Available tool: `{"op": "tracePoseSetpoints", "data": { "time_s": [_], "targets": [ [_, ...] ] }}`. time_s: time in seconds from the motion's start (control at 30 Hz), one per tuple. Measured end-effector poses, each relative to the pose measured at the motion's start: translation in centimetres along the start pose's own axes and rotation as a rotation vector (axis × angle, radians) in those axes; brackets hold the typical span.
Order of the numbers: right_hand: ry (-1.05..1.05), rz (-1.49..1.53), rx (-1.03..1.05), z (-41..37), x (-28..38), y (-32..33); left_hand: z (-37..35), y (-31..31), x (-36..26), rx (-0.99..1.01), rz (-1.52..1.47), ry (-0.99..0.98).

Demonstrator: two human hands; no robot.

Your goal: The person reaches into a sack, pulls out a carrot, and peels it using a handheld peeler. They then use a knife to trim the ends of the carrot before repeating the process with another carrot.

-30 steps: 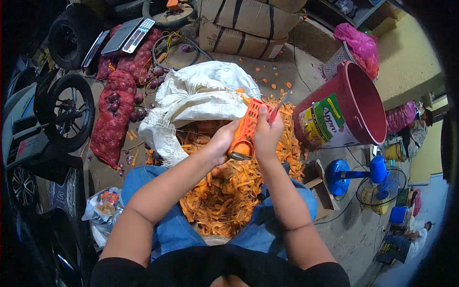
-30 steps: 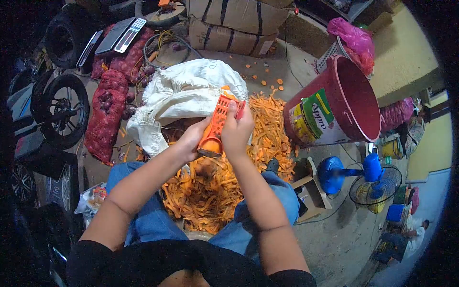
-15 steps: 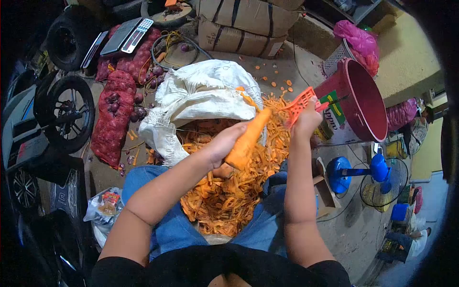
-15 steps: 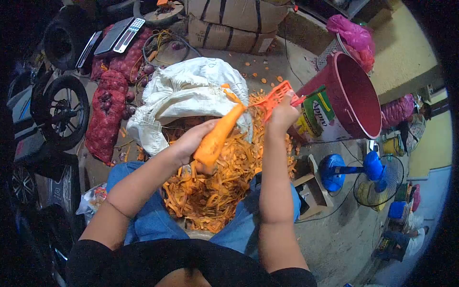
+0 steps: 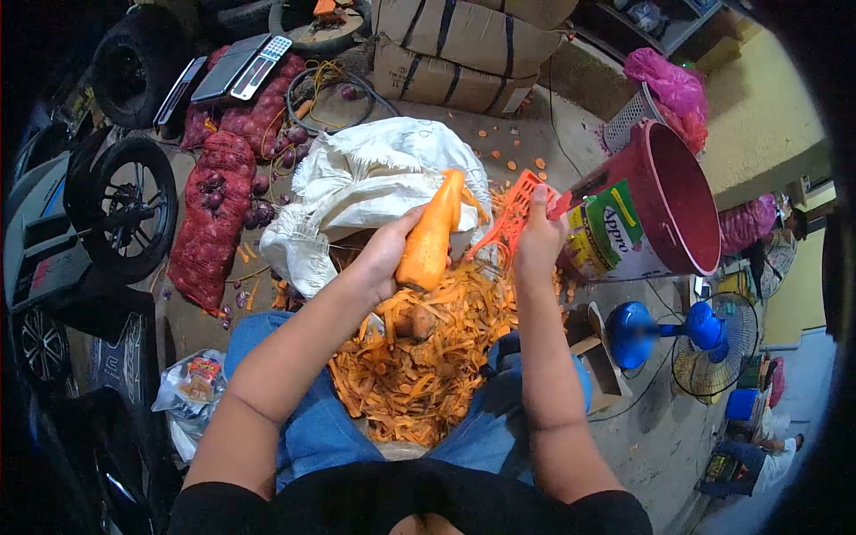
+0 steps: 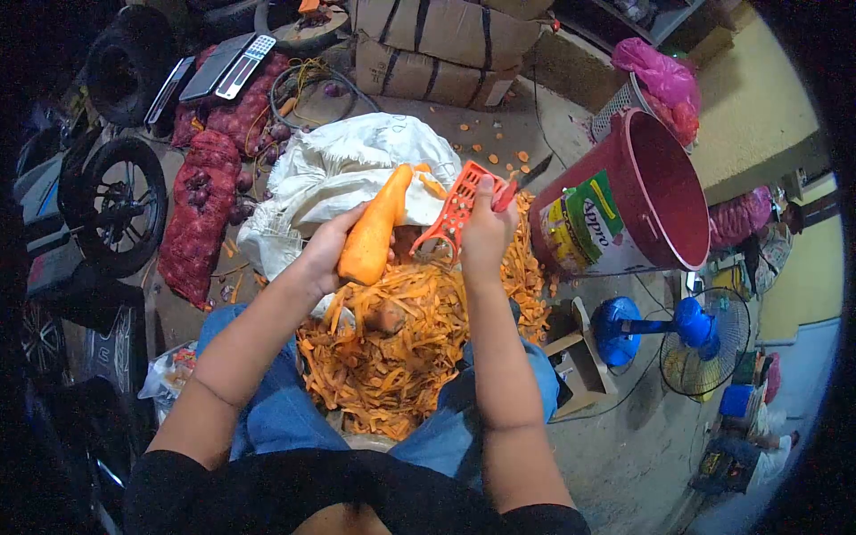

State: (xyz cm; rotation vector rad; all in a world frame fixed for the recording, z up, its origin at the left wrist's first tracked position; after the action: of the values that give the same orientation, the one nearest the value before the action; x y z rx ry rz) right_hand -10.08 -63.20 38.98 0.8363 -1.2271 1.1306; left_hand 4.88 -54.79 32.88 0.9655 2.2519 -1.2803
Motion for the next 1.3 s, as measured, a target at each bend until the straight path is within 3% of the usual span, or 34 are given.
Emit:
{"op": "tracePoseSetpoints", "data": {
  "time_s": [0.17,0.23,0.27,0.33,0.47,0.63,0.7,0.77,0.83,0.9,1.0,1.1,1.23,1.3],
  "targets": [
    [-0.211,0.28,-0.028,-1.5,-1.0,-1.4,1.3,1.0,2.7,-0.024,-0.09,0.143],
    [-0.348,0.292,0.085,-2.9,-1.7,-2.7,1.8,0.8,3.3,-0.037,-0.088,0.107],
    [-0.348,0.292,0.083,-3.4,-1.8,-2.8,1.8,0.6,3.3,-0.051,-0.087,0.071],
    [-0.131,0.096,0.097,-3.9,-0.8,-2.9,1.7,0.4,3.3,-0.054,-0.067,0.046],
    [-0.017,-0.049,0.1,-4.8,-0.1,-3.1,1.2,-0.4,2.6,-0.071,-0.098,-0.013],
    [-0.055,-0.011,0.09,-4.5,-0.7,-2.9,0.6,-1.5,3.1,-0.019,-0.006,-0.018],
    [-0.009,-0.091,0.034,-3.5,-1.6,-2.1,1.3,-1.8,3.0,0.058,0.072,-0.108],
    [0.069,-0.104,-0.109,-1.3,-1.4,-0.5,0.0,-2.5,3.7,0.099,0.171,-0.023],
    [-0.014,-0.239,-0.326,1.2,-0.9,2.7,-1.9,-3.4,5.1,0.164,0.282,0.065],
    [0.045,-0.321,-0.466,4.3,-2.8,6.1,-2.3,-3.8,5.0,0.188,0.337,0.058],
    [-0.001,-0.301,-0.587,4.8,-1.3,8.4,-3.2,-4.8,4.2,0.305,0.391,0.015],
    [-0.076,-0.094,-0.489,5.3,-2.0,8.7,-3.3,-4.4,3.8,0.328,0.483,-0.028],
    [0.014,-0.094,-0.39,4.1,0.4,7.0,-2.2,-2.5,1.9,0.249,0.71,-0.16],
    [0.043,-0.115,-0.169,3.2,1.1,5.1,-2.1,-2.4,0.3,0.17,0.853,-0.282]
  ]
}}
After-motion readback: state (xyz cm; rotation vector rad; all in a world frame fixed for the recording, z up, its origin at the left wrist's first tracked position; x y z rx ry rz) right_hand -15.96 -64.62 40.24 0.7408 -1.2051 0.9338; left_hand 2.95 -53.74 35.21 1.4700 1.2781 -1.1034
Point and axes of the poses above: each hand's wrist, its own z-axis towards the middle knuckle, its own y-axis out of the back of the hand, x = y × z, the point moved 9 cm from there along z, towards the middle knuckle, and after that the axes turned 10 degrees about -x, right-handed, at the moved point
